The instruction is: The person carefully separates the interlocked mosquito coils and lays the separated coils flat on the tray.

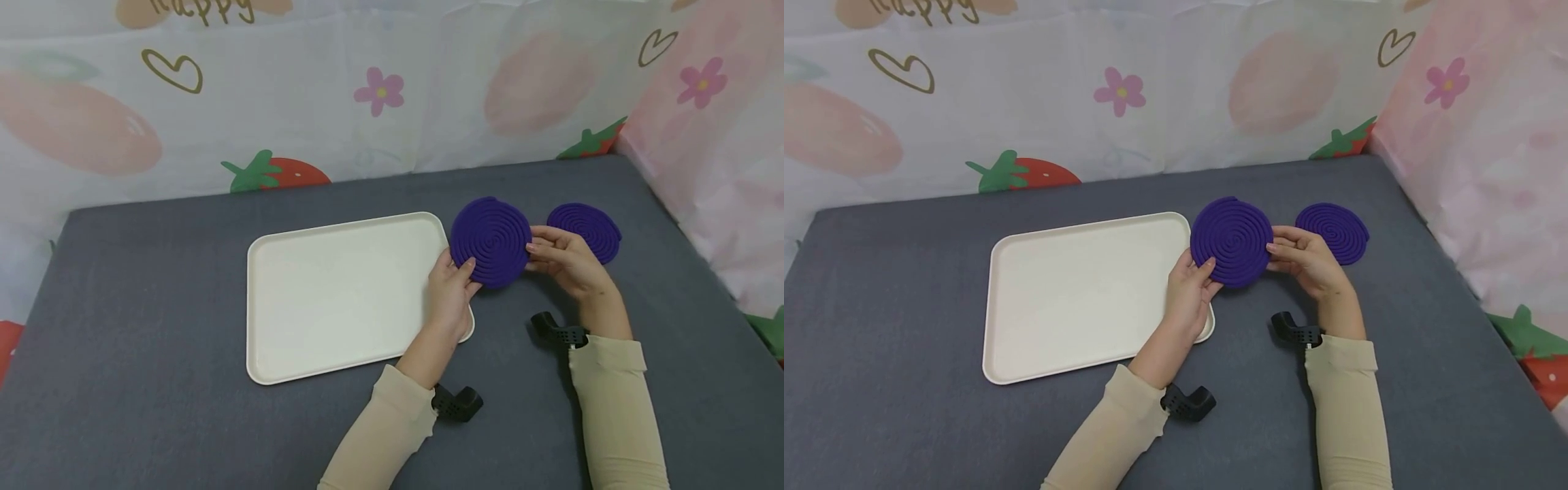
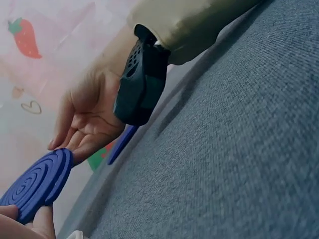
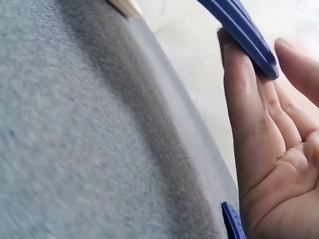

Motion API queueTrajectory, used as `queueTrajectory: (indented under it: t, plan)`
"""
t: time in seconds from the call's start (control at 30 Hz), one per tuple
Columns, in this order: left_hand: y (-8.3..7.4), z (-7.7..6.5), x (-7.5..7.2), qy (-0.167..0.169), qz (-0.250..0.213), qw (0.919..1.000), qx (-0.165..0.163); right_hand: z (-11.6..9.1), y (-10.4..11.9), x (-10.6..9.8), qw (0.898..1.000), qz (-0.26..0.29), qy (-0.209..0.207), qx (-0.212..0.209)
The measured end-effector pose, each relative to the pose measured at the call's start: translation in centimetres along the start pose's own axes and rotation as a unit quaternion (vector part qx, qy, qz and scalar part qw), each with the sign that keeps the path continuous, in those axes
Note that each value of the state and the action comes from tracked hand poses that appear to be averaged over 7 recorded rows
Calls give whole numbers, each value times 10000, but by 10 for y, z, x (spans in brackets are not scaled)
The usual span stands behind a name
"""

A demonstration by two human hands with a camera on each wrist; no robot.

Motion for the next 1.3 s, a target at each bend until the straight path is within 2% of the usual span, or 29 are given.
queueTrajectory:
  t: [0.1,0.37,0.63,0.83,1.07,1.3]
  plan:
    - [-2,2,-2,25,-38,10000,-6,1,-2,2,9996,-276,74,75]
    - [-7,5,-4,59,-87,9999,66,2,1,5,9993,-367,3,-103]
    - [-10,6,-3,28,-176,9998,0,1,6,8,9997,-203,-32,-113]
    - [-17,6,-5,83,-175,9997,140,0,11,18,9998,-128,5,-165]
    - [-23,6,-11,-24,-129,9997,188,1,9,27,9980,-538,-323,13]
    - [-26,9,-16,-50,-76,9999,63,2,7,31,9986,-360,-314,228]
Point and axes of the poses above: each hand's wrist, its own z-axis towards the middle knuckle, its own x-axis out of the palm, y = z × x, the point moved 5 cm from there along z, towards the middle knuckle, and after that the axes turned 8 degrees about -y, right-handed, at the moved point
